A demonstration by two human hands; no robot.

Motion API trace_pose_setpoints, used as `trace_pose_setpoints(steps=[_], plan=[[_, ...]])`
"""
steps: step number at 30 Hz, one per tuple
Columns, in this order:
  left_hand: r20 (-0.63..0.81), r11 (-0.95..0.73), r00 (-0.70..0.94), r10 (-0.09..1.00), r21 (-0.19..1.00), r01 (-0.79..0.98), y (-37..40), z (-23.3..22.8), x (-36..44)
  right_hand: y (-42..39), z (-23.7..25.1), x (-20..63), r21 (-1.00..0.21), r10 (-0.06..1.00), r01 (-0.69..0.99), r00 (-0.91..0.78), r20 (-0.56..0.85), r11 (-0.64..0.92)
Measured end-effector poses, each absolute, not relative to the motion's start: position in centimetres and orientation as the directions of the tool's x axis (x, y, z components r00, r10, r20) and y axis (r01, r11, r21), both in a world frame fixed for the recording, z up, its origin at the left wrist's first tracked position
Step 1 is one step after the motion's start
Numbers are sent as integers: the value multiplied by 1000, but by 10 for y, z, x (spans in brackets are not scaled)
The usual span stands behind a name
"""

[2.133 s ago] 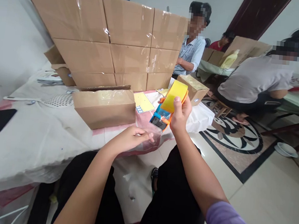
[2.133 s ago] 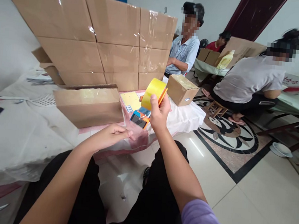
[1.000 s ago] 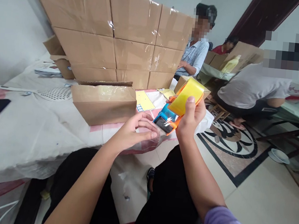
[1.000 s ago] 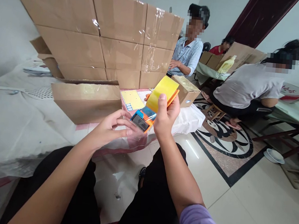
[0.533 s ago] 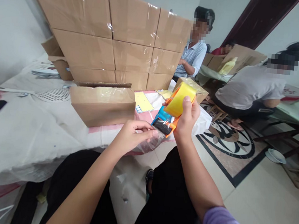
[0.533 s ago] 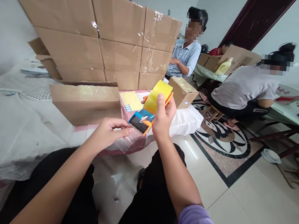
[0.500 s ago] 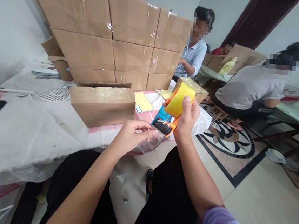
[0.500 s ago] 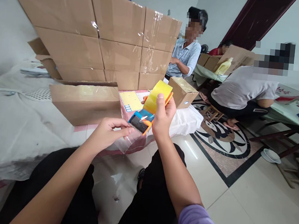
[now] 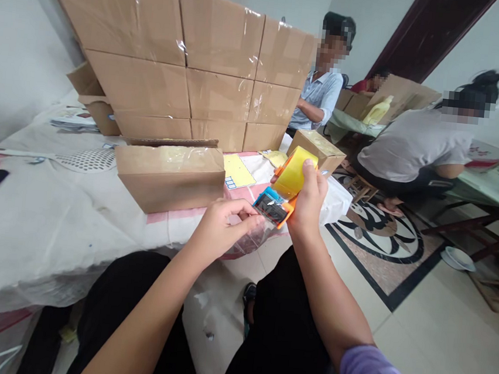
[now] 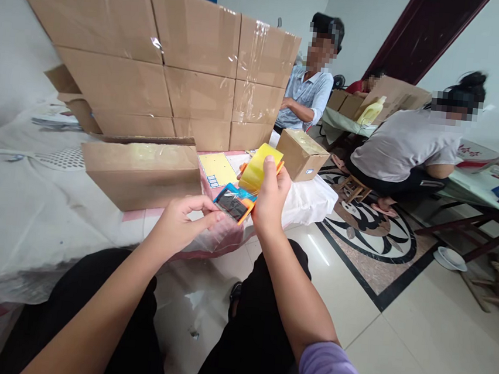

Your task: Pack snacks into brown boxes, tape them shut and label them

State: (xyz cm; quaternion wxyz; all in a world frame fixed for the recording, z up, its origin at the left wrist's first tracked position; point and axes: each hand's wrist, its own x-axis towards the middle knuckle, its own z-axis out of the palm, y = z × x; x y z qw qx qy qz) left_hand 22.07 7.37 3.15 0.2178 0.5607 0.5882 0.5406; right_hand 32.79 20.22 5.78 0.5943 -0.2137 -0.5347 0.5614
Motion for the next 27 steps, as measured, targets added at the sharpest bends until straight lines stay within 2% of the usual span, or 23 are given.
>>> trace_pose_setpoints(steps=[10,16,21,27], plan=[[385,-205,-293,875,843,498,75,32,216,204,52,323,-860,904,-415,-170,392,296],[329,-187,-288,899,885,427,73,32,216,205,54,322,-864,907,-417,-176,382,283],[259,-106,-359,897,913,394,71,34,221,204,53,321,-869,920,-436,-188,344,236],[320,-98,-339,884,839,536,73,33,221,202,54,320,-872,929,-442,-188,319,210]])
